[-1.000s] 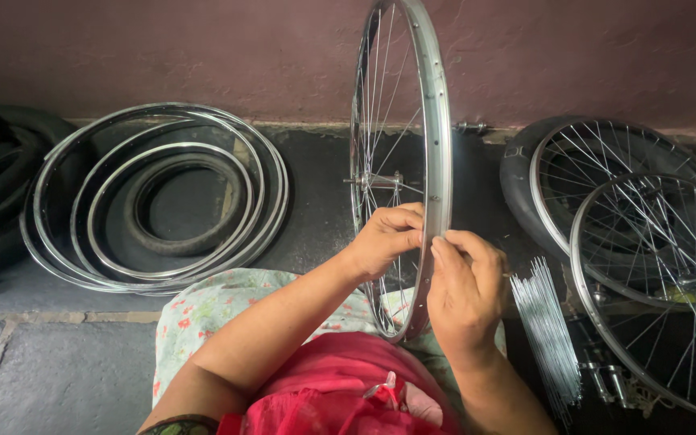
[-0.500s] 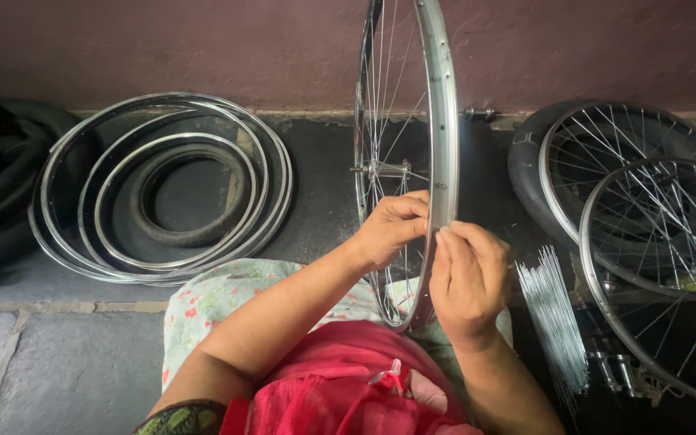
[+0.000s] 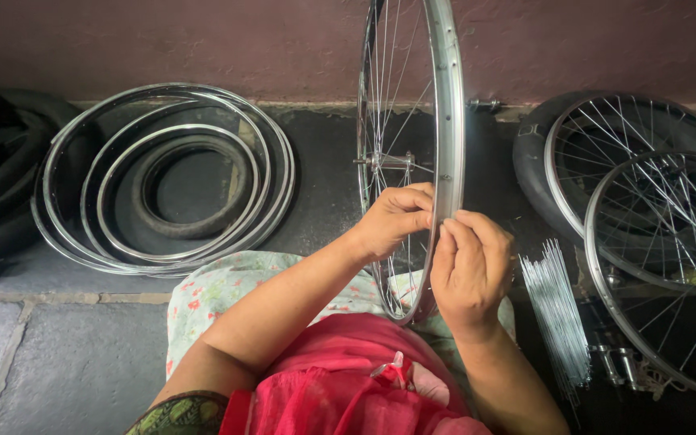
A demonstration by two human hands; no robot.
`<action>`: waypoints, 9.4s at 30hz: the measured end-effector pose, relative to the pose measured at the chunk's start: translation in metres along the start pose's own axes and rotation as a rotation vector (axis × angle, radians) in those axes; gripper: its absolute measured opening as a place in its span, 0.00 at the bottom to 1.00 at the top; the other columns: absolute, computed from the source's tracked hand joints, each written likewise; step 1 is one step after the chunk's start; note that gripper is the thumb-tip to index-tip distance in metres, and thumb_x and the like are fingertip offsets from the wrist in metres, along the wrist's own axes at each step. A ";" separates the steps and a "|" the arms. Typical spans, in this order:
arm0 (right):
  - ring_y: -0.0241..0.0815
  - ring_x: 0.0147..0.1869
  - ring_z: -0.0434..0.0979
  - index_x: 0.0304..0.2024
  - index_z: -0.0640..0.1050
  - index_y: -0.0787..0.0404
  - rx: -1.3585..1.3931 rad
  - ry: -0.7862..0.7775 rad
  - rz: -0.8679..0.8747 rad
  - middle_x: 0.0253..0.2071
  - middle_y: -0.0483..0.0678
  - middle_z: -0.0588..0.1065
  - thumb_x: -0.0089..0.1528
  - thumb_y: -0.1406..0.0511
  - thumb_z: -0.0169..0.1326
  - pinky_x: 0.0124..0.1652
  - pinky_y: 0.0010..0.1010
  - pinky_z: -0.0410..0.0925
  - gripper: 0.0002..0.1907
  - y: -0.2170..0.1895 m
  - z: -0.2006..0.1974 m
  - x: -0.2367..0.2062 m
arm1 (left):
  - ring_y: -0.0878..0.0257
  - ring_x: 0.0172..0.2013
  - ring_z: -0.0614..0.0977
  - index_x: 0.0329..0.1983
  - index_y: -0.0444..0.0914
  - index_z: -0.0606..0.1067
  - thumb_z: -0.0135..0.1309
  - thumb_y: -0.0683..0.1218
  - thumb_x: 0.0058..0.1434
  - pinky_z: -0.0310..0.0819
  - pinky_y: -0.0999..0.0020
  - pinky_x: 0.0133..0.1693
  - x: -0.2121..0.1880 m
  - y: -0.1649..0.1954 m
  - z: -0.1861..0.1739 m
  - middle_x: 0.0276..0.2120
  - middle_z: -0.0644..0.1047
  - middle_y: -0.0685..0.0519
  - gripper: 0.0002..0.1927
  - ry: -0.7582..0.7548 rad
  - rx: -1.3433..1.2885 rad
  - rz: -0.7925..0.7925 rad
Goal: The person laces a bicycle wheel by inserting spokes from a hub into a rim and securing them with nipples. They repeatedly thread each spoke through the rim holes and tighten the nipples by hand while seated on the floor.
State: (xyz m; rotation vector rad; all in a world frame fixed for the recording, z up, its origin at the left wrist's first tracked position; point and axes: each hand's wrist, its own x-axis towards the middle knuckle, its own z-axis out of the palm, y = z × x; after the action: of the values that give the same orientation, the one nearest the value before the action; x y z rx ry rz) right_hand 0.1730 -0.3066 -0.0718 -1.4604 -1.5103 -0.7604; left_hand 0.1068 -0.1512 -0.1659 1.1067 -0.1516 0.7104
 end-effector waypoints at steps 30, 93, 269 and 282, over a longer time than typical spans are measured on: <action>0.53 0.52 0.78 0.47 0.77 0.72 0.008 0.036 -0.044 0.50 0.55 0.73 0.68 0.77 0.60 0.51 0.40 0.73 0.06 0.001 0.003 -0.002 | 0.65 0.48 0.78 0.44 0.32 0.81 0.60 0.39 0.67 0.73 0.68 0.53 -0.002 -0.005 0.002 0.44 0.76 0.53 0.05 0.012 0.031 0.031; 0.56 0.60 0.74 0.45 0.78 0.75 0.017 -0.170 -0.343 0.51 0.57 0.73 0.63 0.77 0.63 0.58 0.43 0.75 0.10 0.009 -0.032 0.012 | 0.43 0.65 0.70 0.68 0.32 0.59 0.47 0.45 0.74 0.57 0.49 0.67 -0.039 0.019 0.062 0.66 0.67 0.38 0.24 -0.032 1.012 0.565; 0.54 0.49 0.81 0.31 0.84 0.55 -0.733 -0.426 1.106 0.49 0.51 0.78 0.61 0.67 0.65 0.46 0.40 0.75 0.04 0.225 -0.060 -0.331 | 0.55 0.52 0.84 0.70 0.36 0.53 0.46 0.27 0.65 0.79 0.64 0.56 -0.143 0.174 -0.016 0.52 0.80 0.40 0.33 0.658 0.941 0.027; 0.52 0.51 0.80 0.55 0.84 0.54 -0.074 -0.284 0.416 0.50 0.49 0.79 0.67 0.75 0.56 0.48 0.39 0.73 0.17 0.156 0.036 -0.206 | 0.52 0.56 0.83 0.74 0.40 0.51 0.45 0.25 0.63 0.78 0.60 0.61 -0.182 0.216 -0.088 0.54 0.78 0.39 0.38 0.703 0.823 -0.058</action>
State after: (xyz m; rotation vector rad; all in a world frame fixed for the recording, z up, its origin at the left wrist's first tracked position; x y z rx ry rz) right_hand 0.3045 -0.3471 -0.2936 -1.9223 -1.3211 -0.3717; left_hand -0.1823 -0.1028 -0.1231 1.5445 0.8365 1.1100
